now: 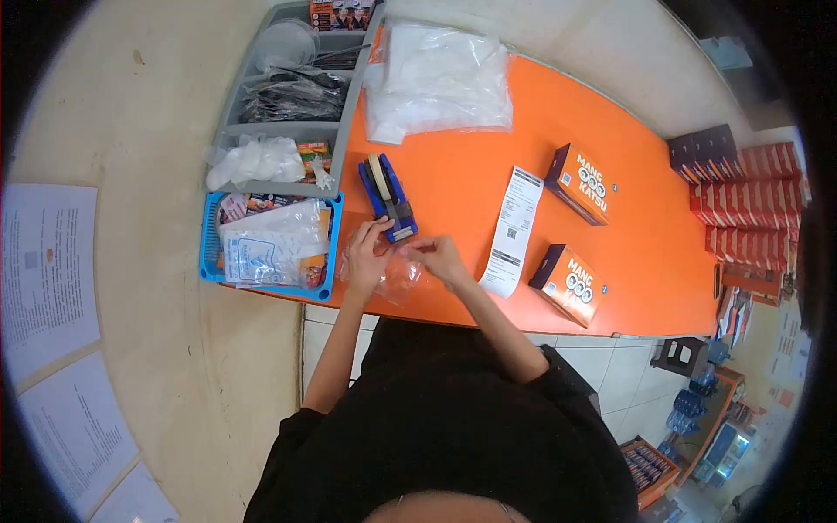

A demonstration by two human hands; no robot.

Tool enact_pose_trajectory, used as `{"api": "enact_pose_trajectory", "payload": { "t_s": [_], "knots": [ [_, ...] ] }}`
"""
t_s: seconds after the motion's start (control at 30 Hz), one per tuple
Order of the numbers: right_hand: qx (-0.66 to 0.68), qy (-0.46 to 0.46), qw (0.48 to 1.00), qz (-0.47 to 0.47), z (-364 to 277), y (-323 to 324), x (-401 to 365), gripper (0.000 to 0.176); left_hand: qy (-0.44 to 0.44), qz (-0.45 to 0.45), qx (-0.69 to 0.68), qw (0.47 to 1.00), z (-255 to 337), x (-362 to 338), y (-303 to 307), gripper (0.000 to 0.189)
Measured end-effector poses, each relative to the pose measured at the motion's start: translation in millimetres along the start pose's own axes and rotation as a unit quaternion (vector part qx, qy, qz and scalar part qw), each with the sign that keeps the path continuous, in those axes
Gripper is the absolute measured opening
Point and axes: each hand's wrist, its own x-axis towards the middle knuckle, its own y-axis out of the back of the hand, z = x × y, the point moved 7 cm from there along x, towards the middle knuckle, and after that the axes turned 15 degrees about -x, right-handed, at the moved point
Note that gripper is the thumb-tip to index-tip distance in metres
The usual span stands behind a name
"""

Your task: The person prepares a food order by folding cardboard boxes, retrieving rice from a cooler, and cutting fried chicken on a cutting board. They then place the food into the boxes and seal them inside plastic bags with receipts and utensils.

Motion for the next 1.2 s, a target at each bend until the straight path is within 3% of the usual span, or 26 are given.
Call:
{"api": "enact_pose_trajectory", "payload": {
  "t_s": [0.13,0.2,0.23,0.3,0.33,0.37,0.4,0.43,0.5,0.53,0.57,0.63,0.73,0.77,0.83,0.9,0.93,1.0,1.03,1.1,1.17,1.2],
  "knots": [
    [0.08,0.073,0.992,0.062,25,-10,16,0.017,-0.022,-0.028,-0.001,0.999,11,1,3,0.046],
    [-0.119,0.022,0.989,0.091,27,-4,16,0.014,-0.046,-0.056,0.042,0.996,20,2,3,0.043],
    [-0.113,0.018,0.988,0.103,39,-8,20,0.014,-0.053,-0.068,0.039,0.996,25,1,3,0.043],
    [-0.09,0.113,0.98,0.14,64,-10,26,0.011,0.013,0.021,-0.021,0.999,33,-2,9,0.039],
    [-0.007,0.087,0.991,0.101,55,3,11,0.008,0.056,0.04,-0.029,0.997,42,0,4,0.032],
    [0.068,0.018,0.987,0.145,44,51,-20,0.009,0.041,0.014,-0.039,0.998,58,19,-31,0.032],
    [0.139,-0.047,0.975,0.169,44,88,-48,0.012,-0.052,-0.021,-0.034,0.998,83,33,-64,0.03],
    [0.182,0.01,0.96,0.214,52,124,-59,0.023,-0.145,-0.053,-0.03,0.988,108,43,-98,0.028],
    [0.144,-0.018,0.937,0.317,55,204,-86,0.044,-0.171,-0.157,-0.068,0.97,135,69,-173,0.022],
    [0.215,0.01,0.909,0.357,45,233,-95,0.054,-0.194,-0.179,-0.08,0.961,144,80,-209,0.025],
    [0.217,0.014,0.904,0.367,53,257,-91,0.054,-0.217,-0.201,-0.092,0.951,148,88,-244,0.029],
    [0.154,-0.023,0.876,0.457,79,307,-85,0.06,-0.266,-0.204,-0.074,0.939,166,103,-292,0.029],
    [0.123,-0.008,0.859,0.496,101,341,-57,0.061,-0.317,-0.203,-0.022,0.926,148,113,-342,0.03],
    [0.111,0.014,0.85,0.514,102,349,-51,0.063,-0.322,-0.201,0.01,0.925,143,117,-350,0.03],
    [0.11,-0.026,0.856,0.504,112,359,-43,0.066,-0.324,-0.221,0.019,0.92,137,124,-359,0.029],
    [-0.002,-0.058,0.867,0.495,109,361,-40,0.068,-0.32,-0.24,0.032,0.916,135,124,-363,0.027],
    [0.002,-0.06,0.867,0.495,121,359,-35,0.068,-0.35,-0.251,0.054,0.901,146,123,-361,0.028],
    [-0.07,-0.069,0.825,0.556,148,358,-30,0.068,-0.381,-0.263,0.079,0.883,149,122,-361,0.029],
    [-0.069,-0.067,0.826,0.555,144,358,-35,0.068,-0.388,-0.265,0.075,0.879,148,121,-364,0.03],
    [-0.22,-0.143,0.799,0.541,118,356,-52,0.068,-0.392,-0.261,0.076,0.879,147,122,-366,0.03],
    [-0.252,-0.139,0.809,0.513,119,356,-50,0.062,-0.358,-0.294,0.076,0.883,142,124,-367,0.053],
    [-0.337,-0.155,0.8,0.472,121,356,-47,0.06,-0.348,-0.278,0.068,0.893,141,126,-367,0.05]
  ]
}}
